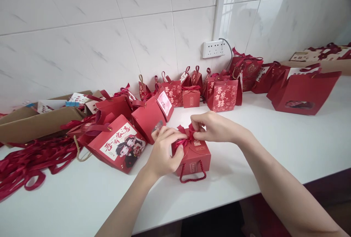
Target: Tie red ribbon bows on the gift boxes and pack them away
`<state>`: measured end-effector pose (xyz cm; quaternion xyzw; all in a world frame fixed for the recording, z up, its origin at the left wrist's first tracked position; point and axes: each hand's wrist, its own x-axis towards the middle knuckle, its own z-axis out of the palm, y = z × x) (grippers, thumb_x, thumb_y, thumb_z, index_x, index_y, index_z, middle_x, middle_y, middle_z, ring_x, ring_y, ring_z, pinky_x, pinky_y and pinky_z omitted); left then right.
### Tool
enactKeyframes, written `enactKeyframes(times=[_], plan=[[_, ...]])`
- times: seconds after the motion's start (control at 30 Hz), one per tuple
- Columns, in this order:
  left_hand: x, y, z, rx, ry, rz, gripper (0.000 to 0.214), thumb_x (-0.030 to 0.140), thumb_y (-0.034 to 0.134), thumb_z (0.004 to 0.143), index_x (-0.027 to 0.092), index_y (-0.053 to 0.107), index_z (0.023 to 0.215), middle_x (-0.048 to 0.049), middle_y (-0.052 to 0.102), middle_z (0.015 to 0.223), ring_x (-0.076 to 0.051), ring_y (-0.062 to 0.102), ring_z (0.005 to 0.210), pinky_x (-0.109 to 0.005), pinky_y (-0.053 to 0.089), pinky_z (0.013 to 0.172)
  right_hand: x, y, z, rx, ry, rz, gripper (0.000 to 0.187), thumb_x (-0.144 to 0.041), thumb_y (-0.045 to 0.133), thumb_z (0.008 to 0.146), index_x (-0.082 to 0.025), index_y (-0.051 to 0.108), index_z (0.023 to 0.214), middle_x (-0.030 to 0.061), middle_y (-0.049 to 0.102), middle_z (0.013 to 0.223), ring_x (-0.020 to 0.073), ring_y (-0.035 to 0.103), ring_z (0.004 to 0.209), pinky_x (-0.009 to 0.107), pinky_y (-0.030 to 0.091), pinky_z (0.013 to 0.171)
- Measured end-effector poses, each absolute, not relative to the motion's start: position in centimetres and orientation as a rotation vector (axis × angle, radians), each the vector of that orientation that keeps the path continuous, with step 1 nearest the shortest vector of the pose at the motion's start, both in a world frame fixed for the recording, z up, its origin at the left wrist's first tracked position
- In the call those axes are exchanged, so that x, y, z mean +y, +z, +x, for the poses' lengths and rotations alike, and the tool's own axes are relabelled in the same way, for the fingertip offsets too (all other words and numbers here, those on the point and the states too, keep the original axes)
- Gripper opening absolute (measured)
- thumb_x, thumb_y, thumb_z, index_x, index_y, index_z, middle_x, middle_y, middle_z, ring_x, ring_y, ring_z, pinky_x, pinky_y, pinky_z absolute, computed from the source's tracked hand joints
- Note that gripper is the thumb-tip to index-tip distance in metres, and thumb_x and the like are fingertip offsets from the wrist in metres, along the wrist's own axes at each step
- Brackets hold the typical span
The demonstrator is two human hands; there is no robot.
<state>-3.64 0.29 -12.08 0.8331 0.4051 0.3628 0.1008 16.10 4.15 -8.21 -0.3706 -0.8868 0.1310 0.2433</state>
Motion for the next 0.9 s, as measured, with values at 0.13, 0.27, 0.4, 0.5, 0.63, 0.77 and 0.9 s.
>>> enactKeyframes(times=[0.13,0.27,0.4,0.5,0.63,0.77,0.9], plan=[[0.3,-12.1,-3.6,1.21,1.096,2.462,0.022,0.017,0.045,0.077,0.02,0.063,0.089,-0.0021,0.065,0.087,-0.02,0.053,0.086,-0.041,0.028,0.081,4.4,-9.4,15.4,-2.401,-0.086,-0.936,0.028,-0.012,0.048,0.074,-0.02,0.031,0.053,-0.0063,0.028,0.047,0.0086,0.021,0.046,0.024,0.02,0.047],[0.4,-12.1,-3.5,1.215,1.114,2.466,0.023,0.016,0.045,0.076,0.02,0.064,0.088,-0.0021,0.065,0.086,-0.02,0.053,0.086,-0.041,0.028,0.082,4.6,-10.7,15.5,-2.288,-0.566,-0.758,0.036,-0.012,0.042,0.08,-0.019,0.032,0.046,-0.0049,0.027,0.041,0.0095,0.01,0.047,0.027,0.021,0.049],[0.3,-12.2,-3.5,1.211,1.107,2.461,0.025,0.017,0.045,0.076,0.02,0.065,0.091,-0.0024,0.065,0.087,-0.021,0.053,0.086,-0.042,0.029,0.083,4.4,-11.5,16.1,-2.238,-0.561,-0.692,0.04,-0.011,0.043,0.078,-0.019,0.028,0.042,-0.0055,0.023,0.038,0.0093,0.008,0.046,0.027,0.019,0.047],[0.3,-12.2,-3.5,1.212,1.115,2.456,0.026,0.017,0.045,0.076,0.02,0.065,0.091,-0.0025,0.065,0.086,-0.021,0.053,0.086,-0.042,0.029,0.084,3.8,-11.0,16.9,-2.344,-0.12,-0.793,0.039,-0.014,0.044,0.077,-0.019,0.024,0.043,-0.0052,0.022,0.039,0.0089,0.016,0.045,0.027,0.018,0.045],[0.3,-12.2,-3.5,1.223,1.11,2.455,0.025,0.018,0.044,0.077,0.02,0.065,0.09,-0.0031,0.065,0.085,-0.021,0.053,0.086,-0.042,0.03,0.085,3.5,-9.4,18.4,-2.424,0.773,-0.997,0.04,-0.03,0.059,0.074,-0.019,0.034,0.045,-0.0054,0.038,0.041,0.0066,0.03,0.041,0.023,0.022,0.042],[0.4,-12.1,-3.5,1.201,1.106,2.478,0.026,0.017,0.043,0.078,0.02,0.065,0.092,-0.0039,0.065,0.087,-0.022,0.053,0.088,-0.041,0.031,0.084,5.2,-9.9,18.7,-2.057,1.085,-1.118,0.047,-0.055,0.055,0.078,-0.018,0.047,0.051,-0.0015,0.052,0.047,0.0083,0.042,0.041,0.025,0.032,0.046],[0.5,-12.2,-3.6,1.188,1.108,2.496,0.026,0.017,0.043,0.079,0.02,0.064,0.093,-0.004,0.065,0.088,-0.022,0.054,0.089,-0.04,0.032,0.083,7.2,-12.3,17.4,-1.759,1.117,-1.262,0.055,-0.064,0.043,0.083,-0.014,0.059,0.066,0.0034,0.061,0.065,0.0121,0.052,0.058,0.027,0.038,0.059]])
